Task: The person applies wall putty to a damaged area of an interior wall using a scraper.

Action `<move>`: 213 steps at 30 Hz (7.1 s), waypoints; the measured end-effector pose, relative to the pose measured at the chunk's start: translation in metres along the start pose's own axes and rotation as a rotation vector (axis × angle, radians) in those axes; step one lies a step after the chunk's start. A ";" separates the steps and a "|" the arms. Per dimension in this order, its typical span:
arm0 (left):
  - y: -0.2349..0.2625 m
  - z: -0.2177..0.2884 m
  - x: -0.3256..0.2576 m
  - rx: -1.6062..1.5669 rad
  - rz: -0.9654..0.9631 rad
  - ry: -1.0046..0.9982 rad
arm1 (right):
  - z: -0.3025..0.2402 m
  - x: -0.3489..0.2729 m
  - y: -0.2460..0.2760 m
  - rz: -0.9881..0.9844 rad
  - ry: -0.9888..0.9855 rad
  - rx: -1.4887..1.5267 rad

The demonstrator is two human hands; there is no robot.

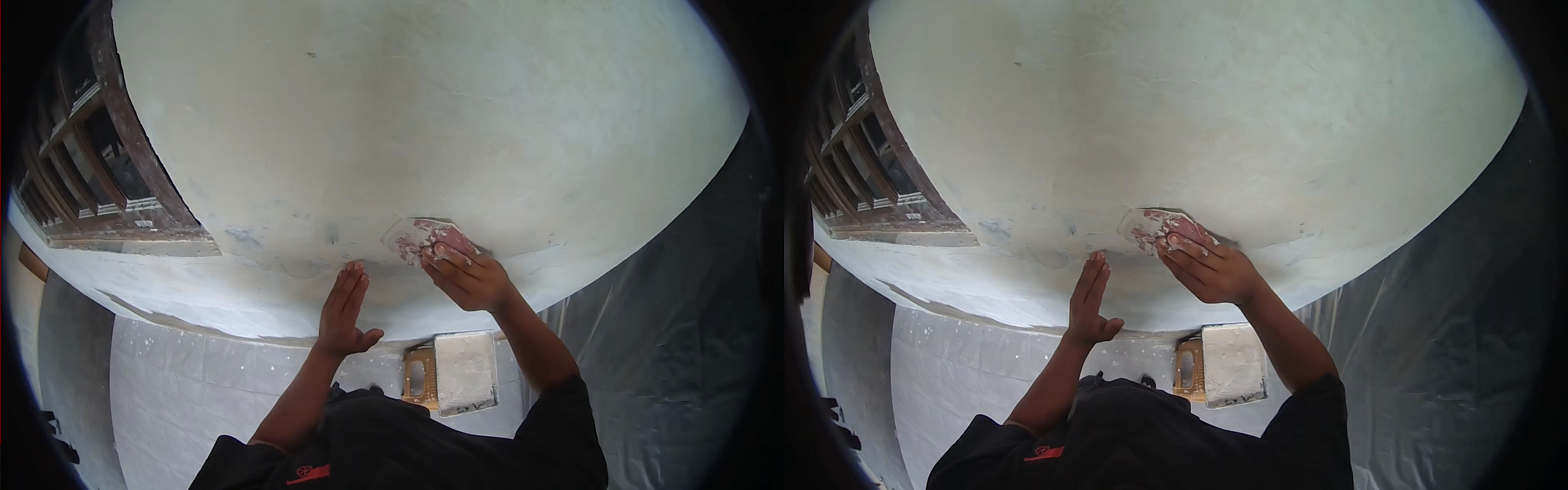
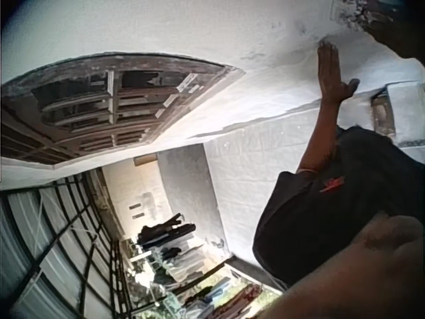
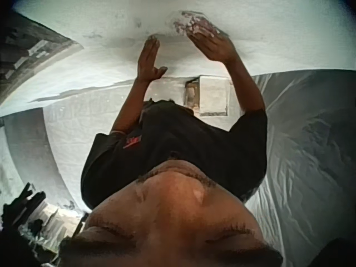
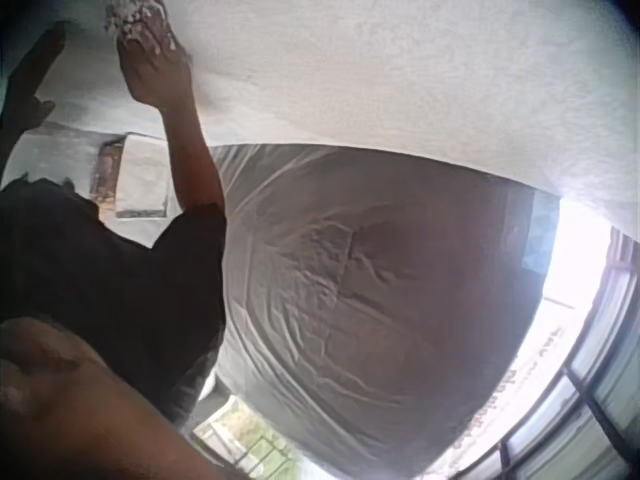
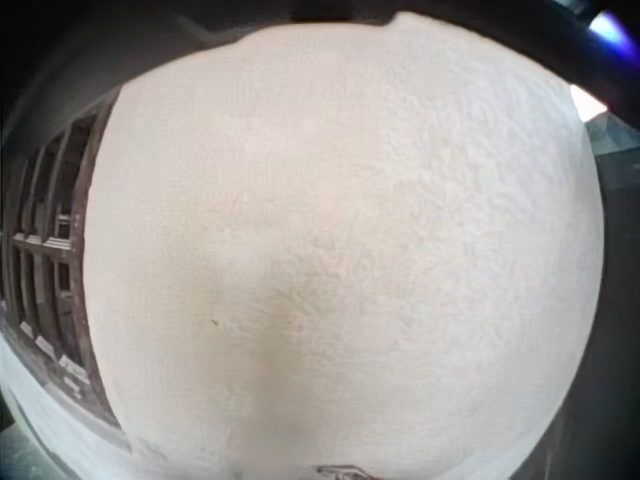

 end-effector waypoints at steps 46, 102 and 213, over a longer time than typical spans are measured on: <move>0.021 -0.003 -0.008 0.021 -0.214 -0.080 | -0.012 -0.042 0.075 0.896 -0.831 0.434; 0.008 -0.010 -0.004 0.072 -0.025 0.058 | 0.076 -0.071 0.010 0.826 -1.281 0.968; -0.001 -0.017 -0.007 0.118 -0.282 -0.154 | -0.067 -0.033 -0.048 0.276 -0.753 -0.014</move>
Point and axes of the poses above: each hand's wrist, its own x-axis towards the middle knuckle, its own y-axis out of the back of the hand, z = x × y, the point moved 10 cm from there along x, towards the middle knuckle, and after that the axes turned 6 degrees about y, right-handed, at the moved point
